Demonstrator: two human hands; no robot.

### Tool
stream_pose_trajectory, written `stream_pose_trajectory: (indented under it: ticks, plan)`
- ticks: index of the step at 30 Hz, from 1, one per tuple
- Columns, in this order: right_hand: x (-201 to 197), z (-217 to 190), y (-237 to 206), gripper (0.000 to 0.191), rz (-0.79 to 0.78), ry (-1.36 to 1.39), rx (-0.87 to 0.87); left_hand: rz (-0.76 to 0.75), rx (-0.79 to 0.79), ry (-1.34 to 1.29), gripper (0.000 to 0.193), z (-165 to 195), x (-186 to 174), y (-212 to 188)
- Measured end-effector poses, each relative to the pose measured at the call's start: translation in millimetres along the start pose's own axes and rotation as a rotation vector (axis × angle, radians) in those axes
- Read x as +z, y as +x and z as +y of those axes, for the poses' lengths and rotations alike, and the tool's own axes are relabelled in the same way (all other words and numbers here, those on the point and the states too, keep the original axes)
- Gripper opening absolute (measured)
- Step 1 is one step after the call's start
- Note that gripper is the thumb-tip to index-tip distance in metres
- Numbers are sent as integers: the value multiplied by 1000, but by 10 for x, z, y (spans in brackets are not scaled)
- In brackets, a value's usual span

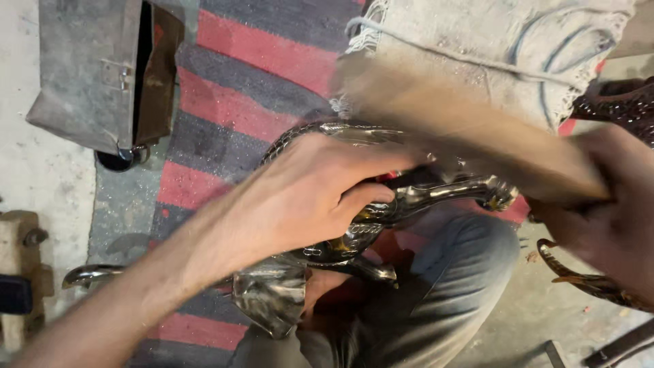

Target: The person sits on the floor with a brass elephant figurine on their lap and hammers a small punch against the figurine's surface using a wooden mallet, repositioning the punch repeatedly to work the metal detail. Other finished metal animal figurines sit on the mat nearby.

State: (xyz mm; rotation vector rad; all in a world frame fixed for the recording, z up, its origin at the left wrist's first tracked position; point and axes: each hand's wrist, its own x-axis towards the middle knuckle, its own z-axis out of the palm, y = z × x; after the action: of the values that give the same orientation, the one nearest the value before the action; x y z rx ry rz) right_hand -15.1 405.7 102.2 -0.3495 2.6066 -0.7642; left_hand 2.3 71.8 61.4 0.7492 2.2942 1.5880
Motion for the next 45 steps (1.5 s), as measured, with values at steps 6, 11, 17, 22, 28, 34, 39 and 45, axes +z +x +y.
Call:
stream_pose_trajectory:
  ticks: [6,11,17,22,28,34,39,45]
  plan:
    - [595,4,-610,21,386,-123,56,-366,-53,38,44,-57,-44,257]
    - [1198,109,-914,31,526,-176,60,-473,27,200,62,11,-49,345]
    - [1746,161,-1144,15,562,-38,255,-588,155,262,60,115,-112,481]
    - [2043,379,-1207,17,883,226,216,-560,277,316,55,186,-127,529]
    - [2183,398,-1117,32,1035,339,136,-764,157,412,50,269,-121,524]
    - [2028,310,-1184,28,796,139,186,-754,120,441,60,367,-152,521]
    - [1772,276,-1167,21,599,205,258,-671,-37,387,65,361,-112,307]
    - [1253,444,-1039,23,467,929,208,358,-24,-234,45,159,254,-321]
